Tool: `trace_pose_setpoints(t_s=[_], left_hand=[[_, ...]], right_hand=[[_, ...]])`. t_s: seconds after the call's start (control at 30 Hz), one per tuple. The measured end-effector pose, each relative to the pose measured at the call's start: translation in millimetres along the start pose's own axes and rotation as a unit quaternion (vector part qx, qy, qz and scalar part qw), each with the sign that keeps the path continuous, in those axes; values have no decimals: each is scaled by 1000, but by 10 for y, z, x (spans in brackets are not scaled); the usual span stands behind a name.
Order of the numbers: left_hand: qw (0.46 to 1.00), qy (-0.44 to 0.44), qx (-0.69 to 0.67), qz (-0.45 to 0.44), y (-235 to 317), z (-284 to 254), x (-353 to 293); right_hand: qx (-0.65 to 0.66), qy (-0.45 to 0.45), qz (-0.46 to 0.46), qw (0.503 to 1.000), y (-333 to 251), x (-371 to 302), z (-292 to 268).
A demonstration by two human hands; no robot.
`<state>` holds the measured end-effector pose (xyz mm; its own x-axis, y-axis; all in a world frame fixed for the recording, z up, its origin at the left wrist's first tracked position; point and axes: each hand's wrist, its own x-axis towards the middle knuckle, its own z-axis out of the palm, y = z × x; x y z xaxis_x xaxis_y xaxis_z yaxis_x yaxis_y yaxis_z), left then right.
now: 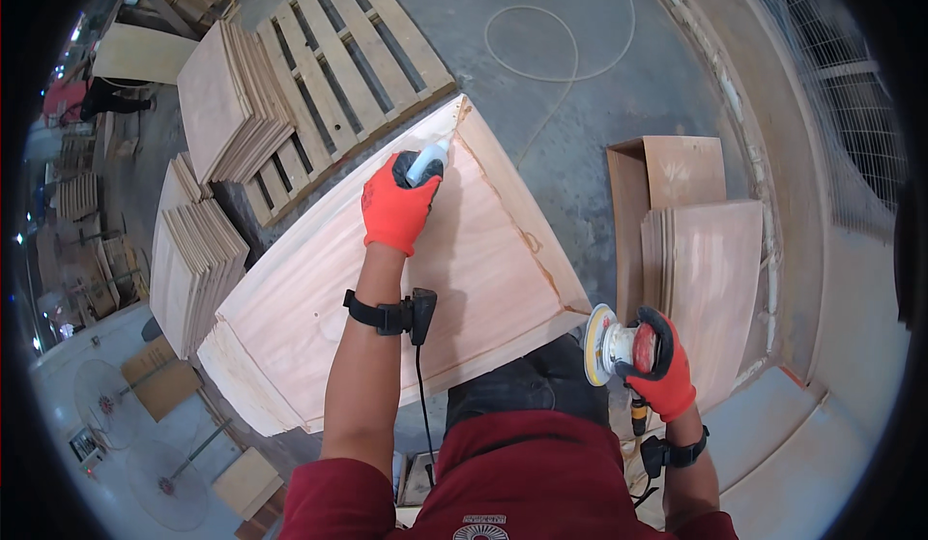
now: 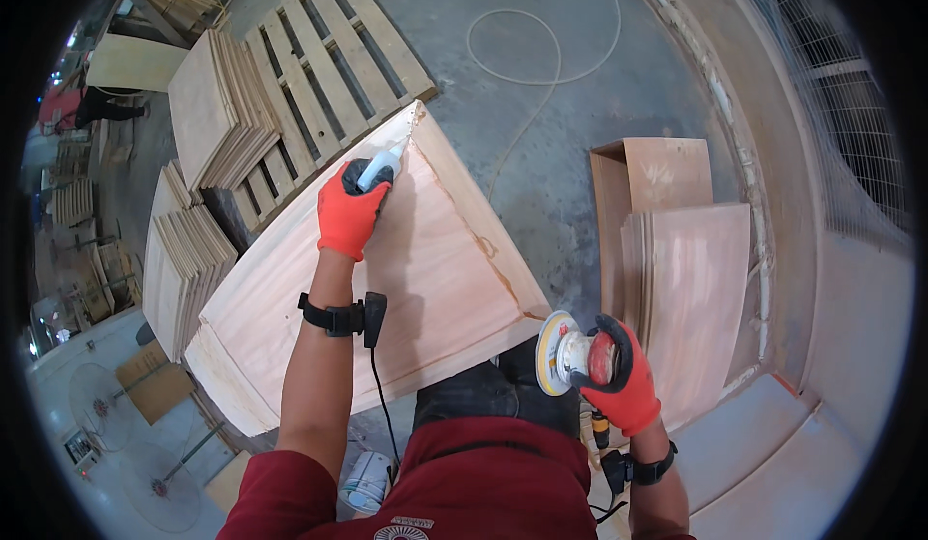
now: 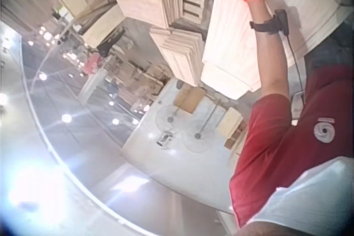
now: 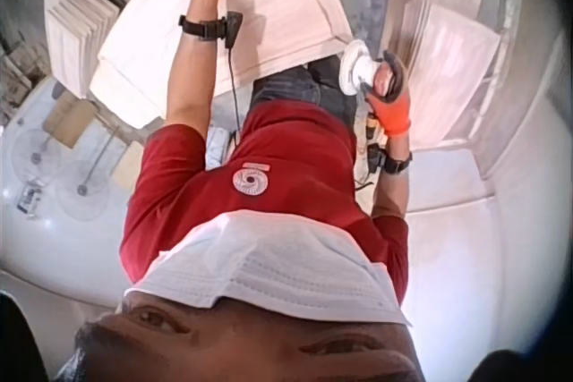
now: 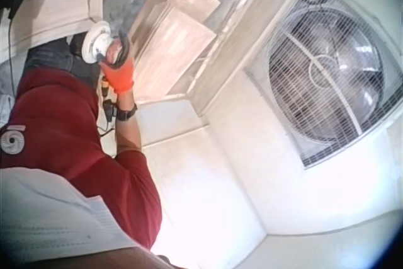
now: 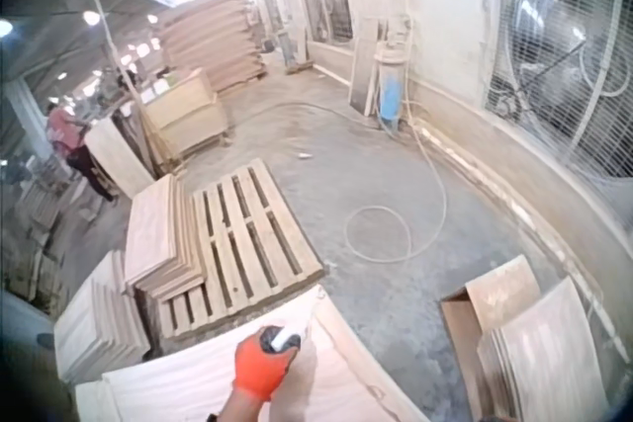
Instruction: The person applies a white substance from a bottle onto a large wooden board and then smooths it using an orbital sander. The person moves the sander across the surface of the board, occasionally reapplying the substance to specific areas.
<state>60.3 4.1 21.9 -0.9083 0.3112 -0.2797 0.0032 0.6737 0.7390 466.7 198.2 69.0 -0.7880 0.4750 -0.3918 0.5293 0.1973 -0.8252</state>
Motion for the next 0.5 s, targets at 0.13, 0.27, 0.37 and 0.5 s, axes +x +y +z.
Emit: trace_pose_setpoints(t_s=[0.13,0.27,0.37,0.5], left_hand=[[1000,3,12,0,54,-8,-33],[997,47,40,37,-142,7,-20],[998,53,29,19,-179,-41,-75],[999,39,2,-19,-124,-142,-178]], right_hand=[[7,0,9,1000,-35,7,-21],[-6,-8,-5,1000,-58,41,-39],[-7,-14,-5,1000,-84,66,-48],[-14,-28,-23,999,-96,108,-60]])
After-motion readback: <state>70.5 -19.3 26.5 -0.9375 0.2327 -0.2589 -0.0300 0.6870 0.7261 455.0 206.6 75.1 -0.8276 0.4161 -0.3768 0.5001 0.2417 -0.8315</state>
